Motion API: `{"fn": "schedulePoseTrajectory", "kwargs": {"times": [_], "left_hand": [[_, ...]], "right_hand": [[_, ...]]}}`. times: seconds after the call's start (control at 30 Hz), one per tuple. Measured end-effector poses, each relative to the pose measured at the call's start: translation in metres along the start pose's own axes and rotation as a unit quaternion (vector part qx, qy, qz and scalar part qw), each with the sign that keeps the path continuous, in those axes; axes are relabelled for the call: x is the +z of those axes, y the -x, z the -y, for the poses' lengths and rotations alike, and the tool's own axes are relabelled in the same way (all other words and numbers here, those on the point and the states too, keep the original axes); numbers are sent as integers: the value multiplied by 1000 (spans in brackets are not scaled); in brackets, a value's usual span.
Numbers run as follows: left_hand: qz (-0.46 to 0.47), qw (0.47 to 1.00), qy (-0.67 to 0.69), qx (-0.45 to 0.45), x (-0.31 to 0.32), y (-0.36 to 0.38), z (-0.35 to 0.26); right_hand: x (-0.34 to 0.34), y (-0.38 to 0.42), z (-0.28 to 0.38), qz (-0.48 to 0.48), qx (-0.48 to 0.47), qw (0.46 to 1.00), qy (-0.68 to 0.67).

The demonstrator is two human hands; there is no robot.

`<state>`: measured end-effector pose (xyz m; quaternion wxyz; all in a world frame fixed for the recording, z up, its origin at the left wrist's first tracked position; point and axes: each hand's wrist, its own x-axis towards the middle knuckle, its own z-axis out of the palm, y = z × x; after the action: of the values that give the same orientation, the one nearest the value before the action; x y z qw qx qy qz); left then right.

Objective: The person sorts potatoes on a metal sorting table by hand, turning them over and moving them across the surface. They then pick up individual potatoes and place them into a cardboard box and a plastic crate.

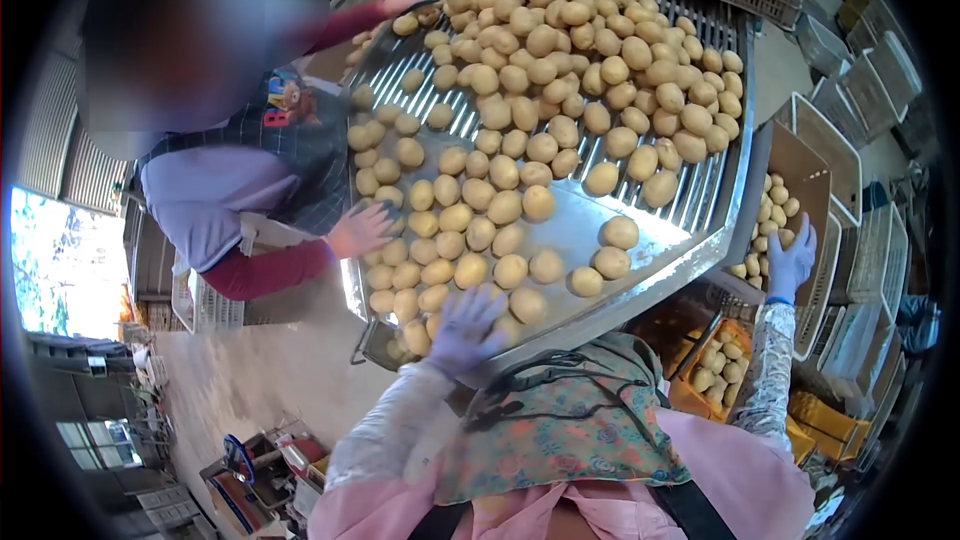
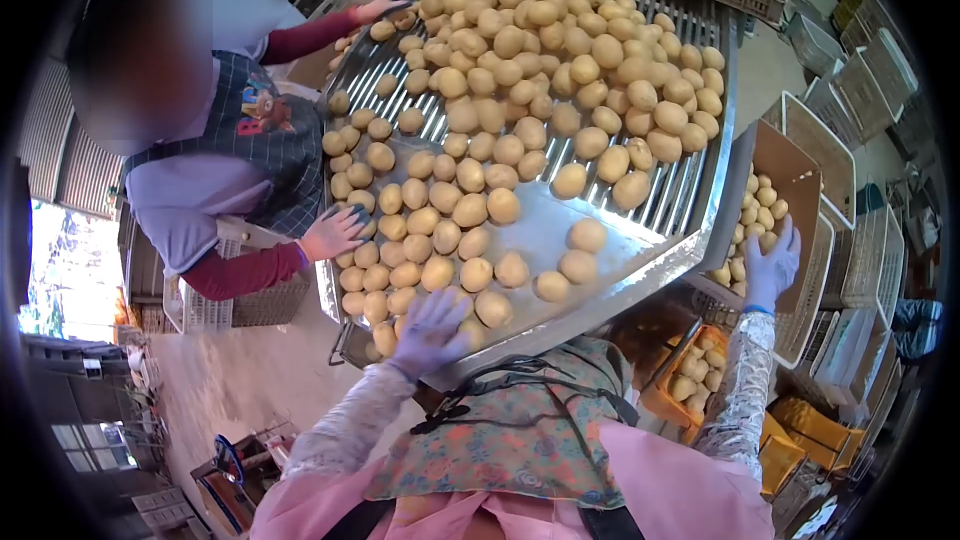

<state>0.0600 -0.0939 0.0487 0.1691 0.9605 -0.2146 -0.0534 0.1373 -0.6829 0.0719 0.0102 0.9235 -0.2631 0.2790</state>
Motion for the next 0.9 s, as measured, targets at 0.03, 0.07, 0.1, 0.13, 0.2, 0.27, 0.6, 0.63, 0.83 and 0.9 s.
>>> {"fn": "schedulePoseTrajectory", "kwargs": {"times": [0.03, 0.07, 0.1, 0.13, 0.2, 0.27, 0.6, 0.63, 0.83, 0.9], "left_hand": [[41, 997, 51, -48, -4, 11, 12], [36, 996, 52, -56, -2, 15, 17], [-49, 990, -15, -135, 0, 18, 23], [-133, 965, -86, -209, -3, 16, 29], [-125, 955, -51, -265, 6, -8, 8], [-106, 948, -185, -237, 36, -24, -11], [-61, 974, -95, -199, 31, 65, 1], [-59, 972, -91, -210, 29, 65, -2], [-95, 980, -42, -170, 39, 19, -46], [-62, 996, 6, -68, 38, 11, -43]], "right_hand": [[3, -8, 17, 17, -38, 993, -108], [-30, -14, 80, 152, 0, 953, -261], [-7, -6, 108, 88, -151, 942, -287], [-6, -3, 146, 117, -265, 899, -329], [22, 11, 225, 203, -382, 817, -381], [64, 27, 289, 161, -446, 822, -314], [180, -7, 370, 396, -508, 746, -171], [160, -8, 363, 403, -506, 740, -184], [69, 18, 364, 473, -478, 738, -48], [50, 31, 354, 469, -493, 732, -9]]}}
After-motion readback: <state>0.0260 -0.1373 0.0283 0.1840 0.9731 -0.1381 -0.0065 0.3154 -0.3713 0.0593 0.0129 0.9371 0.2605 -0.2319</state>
